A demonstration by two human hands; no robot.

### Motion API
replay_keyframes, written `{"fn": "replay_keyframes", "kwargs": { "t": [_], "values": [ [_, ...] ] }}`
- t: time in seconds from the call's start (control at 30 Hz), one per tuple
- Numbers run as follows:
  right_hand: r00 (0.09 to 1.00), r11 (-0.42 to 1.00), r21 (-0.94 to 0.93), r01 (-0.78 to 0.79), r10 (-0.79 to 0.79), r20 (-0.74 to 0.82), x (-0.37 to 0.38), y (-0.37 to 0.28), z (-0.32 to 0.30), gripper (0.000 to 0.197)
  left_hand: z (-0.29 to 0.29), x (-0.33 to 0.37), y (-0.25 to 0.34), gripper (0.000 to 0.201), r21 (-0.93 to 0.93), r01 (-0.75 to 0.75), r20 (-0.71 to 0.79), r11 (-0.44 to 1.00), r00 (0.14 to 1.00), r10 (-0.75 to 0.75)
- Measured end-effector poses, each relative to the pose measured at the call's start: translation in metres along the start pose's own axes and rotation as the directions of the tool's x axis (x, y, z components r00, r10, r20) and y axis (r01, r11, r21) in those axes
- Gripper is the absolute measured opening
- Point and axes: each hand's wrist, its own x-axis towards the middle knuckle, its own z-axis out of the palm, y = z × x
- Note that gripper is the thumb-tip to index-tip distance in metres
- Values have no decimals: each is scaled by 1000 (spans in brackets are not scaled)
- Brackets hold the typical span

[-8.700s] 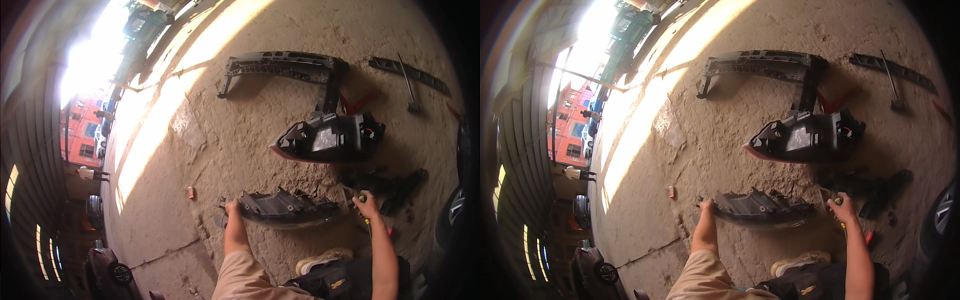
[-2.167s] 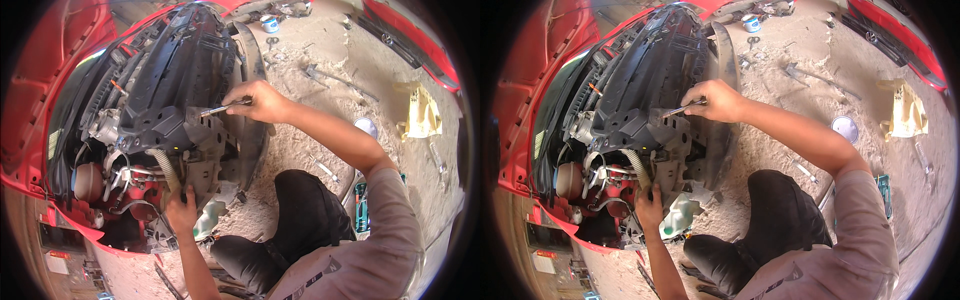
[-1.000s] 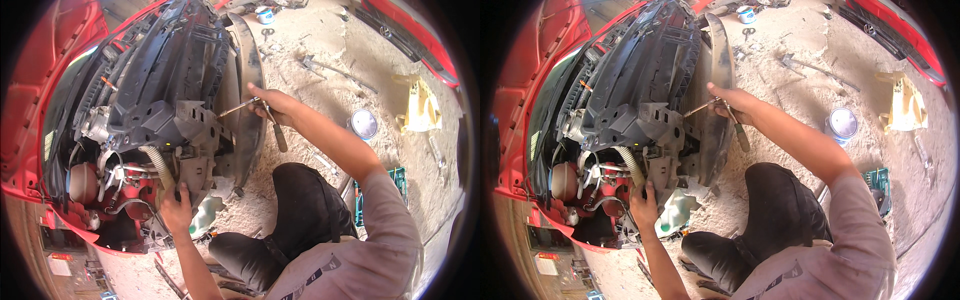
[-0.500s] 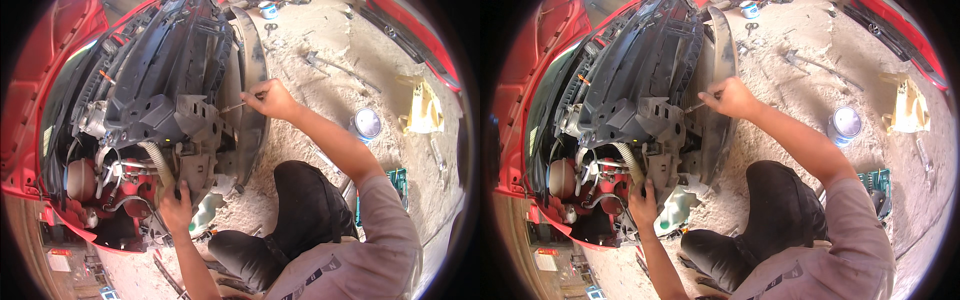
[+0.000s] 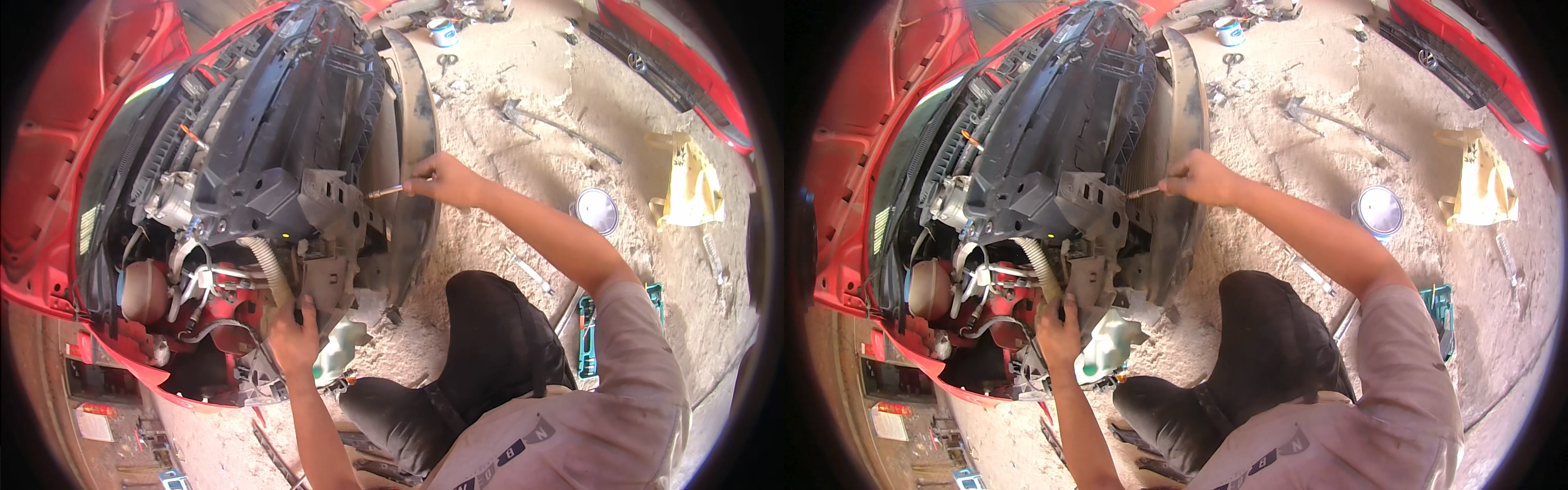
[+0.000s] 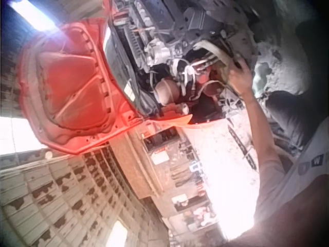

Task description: The person removes a black plastic cover from the front of a red car using a screwdriver and socket wrench. They then remove a headlight assembly and place it on the ground. The person continues to work on the front end, removing additional parts and placing them on the ground.

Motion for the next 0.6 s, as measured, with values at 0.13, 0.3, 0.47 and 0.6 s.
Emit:
{"fn": "replay_keyframes", "kwargs": {
  "t": [0.13, 0.3, 0.47, 0.6],
  "values": [
    [867, 817, -388, 427, -491, -81, -5, -6, 8, 16, -2, -4, -7, 44, 34, 13, -11, 999, 1000, -13],
    [1000, 999, 46, -2, 4, -29, -1, -12, 3, 19, 3, -2, -18, 36, -37, -13, -101, 999, 995, 9],
    [893, 857, 265, -441, 389, 227, 4, -15, -4, 36, 4, -5, -1, 22, 158, -209, -370, 965, 894, 254],
    [933, 964, -68, 256, -265, -242, -2, 6, 9, 40, 21, 0, 59, 17, -63, -409, -405, 910, 844, 351]
  ]
}}
